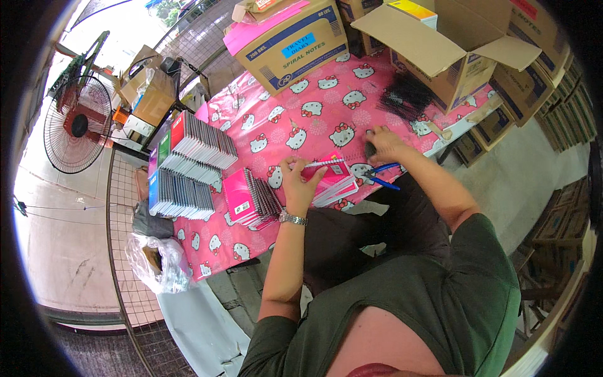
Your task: The person assembles spiral notebooks by inserting a wire coil through the punched holes of the covers and inner pages, then uses a tool to crimp the ends of the coil.
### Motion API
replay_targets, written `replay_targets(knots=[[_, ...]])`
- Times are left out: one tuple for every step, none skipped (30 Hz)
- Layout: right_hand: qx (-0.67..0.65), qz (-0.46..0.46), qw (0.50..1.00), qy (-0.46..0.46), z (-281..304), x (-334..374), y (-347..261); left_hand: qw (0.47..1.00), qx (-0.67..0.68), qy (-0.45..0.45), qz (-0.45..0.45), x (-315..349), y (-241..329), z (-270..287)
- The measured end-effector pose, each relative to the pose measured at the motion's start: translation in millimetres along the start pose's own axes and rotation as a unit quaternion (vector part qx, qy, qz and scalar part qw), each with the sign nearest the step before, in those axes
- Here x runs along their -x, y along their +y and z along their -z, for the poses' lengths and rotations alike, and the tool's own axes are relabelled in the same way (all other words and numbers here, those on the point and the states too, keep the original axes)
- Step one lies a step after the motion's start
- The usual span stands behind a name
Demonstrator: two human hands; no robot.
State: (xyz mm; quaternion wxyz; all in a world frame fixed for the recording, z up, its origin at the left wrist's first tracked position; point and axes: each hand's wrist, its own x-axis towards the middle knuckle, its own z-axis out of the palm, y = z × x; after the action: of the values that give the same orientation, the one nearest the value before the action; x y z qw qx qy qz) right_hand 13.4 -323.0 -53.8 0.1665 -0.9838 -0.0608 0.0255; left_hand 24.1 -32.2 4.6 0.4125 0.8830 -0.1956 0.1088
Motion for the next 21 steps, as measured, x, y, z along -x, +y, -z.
replay_targets(knots=[[-0.027,-0.027,0.996,0.079,3,-5,0,1.000,0.003,-0.007,0.006,0,-1,-1],[-0.056,-0.055,0.984,0.157,4,-7,0,1.000,0.004,-0.016,0.013,1,-2,-2],[-0.048,-0.062,0.982,0.170,-4,-6,9,1.000,0.005,-0.015,-0.013,1,-3,-5],[-0.039,-0.069,0.980,0.182,-16,-7,16,0.999,0.006,-0.013,-0.039,2,-5,-6],[-0.030,-0.067,0.978,0.195,-20,-10,17,0.998,0.004,-0.004,-0.062,2,-7,-4],[-0.018,-0.070,0.980,0.183,-24,-8,19,0.998,0.003,-0.013,-0.061,1,-8,-3],[-0.006,-0.073,0.983,0.171,-30,-1,19,0.998,0.003,-0.023,-0.058,1,-9,-2],[0.005,-0.073,0.985,0.156,-34,3,15,0.998,0.001,-0.031,-0.052,4,-8,1],[0.043,-0.047,0.987,0.151,-32,1,16,0.998,0.004,-0.034,-0.047,4,-8,4],[0.081,-0.020,0.986,0.145,-28,-3,20,0.998,0.008,-0.038,-0.042,1,-7,5],[0.117,0.004,0.983,0.142,-24,-7,25,0.998,0.010,-0.045,-0.040,0,-6,8],[0.096,0.037,0.991,0.081,-18,-16,40,0.997,0.026,-0.046,-0.060,-3,-5,5],[0.076,0.069,0.995,0.020,-10,-25,56,0.995,0.041,-0.048,-0.080,-5,-6,-2],[0.055,0.102,0.992,-0.040,-4,-32,67,0.992,0.057,-0.048,-0.100,-9,-6,-10],[-0.030,0.190,0.981,-0.021,10,-41,48,0.991,0.102,-0.051,-0.073,-7,-10,-9],[-0.227,0.197,0.952,-0.063,26,-45,18,0.993,0.081,-0.053,-0.065,-8,-12,-3],[-0.417,0.191,0.882,-0.109,39,-42,-15,0.995,0.061,-0.057,-0.052,-5,-11,3],[-0.590,0.168,0.775,-0.151,44,-36,-40,0.996,0.044,-0.067,-0.039,0,-12,6],[-0.504,0.172,0.831,-0.164,47,-30,-55,0.996,0.030,-0.050,-0.062,0,-16,3],[-0.410,0.176,0.880,-0.166,55,-29,-63,0.996,0.031,-0.057,-0.066,-2,-14,2],[-0.311,0.177,0.919,-0.167,57,-27,-68,0.995,0.032,-0.064,-0.070,-2,-11,2]])
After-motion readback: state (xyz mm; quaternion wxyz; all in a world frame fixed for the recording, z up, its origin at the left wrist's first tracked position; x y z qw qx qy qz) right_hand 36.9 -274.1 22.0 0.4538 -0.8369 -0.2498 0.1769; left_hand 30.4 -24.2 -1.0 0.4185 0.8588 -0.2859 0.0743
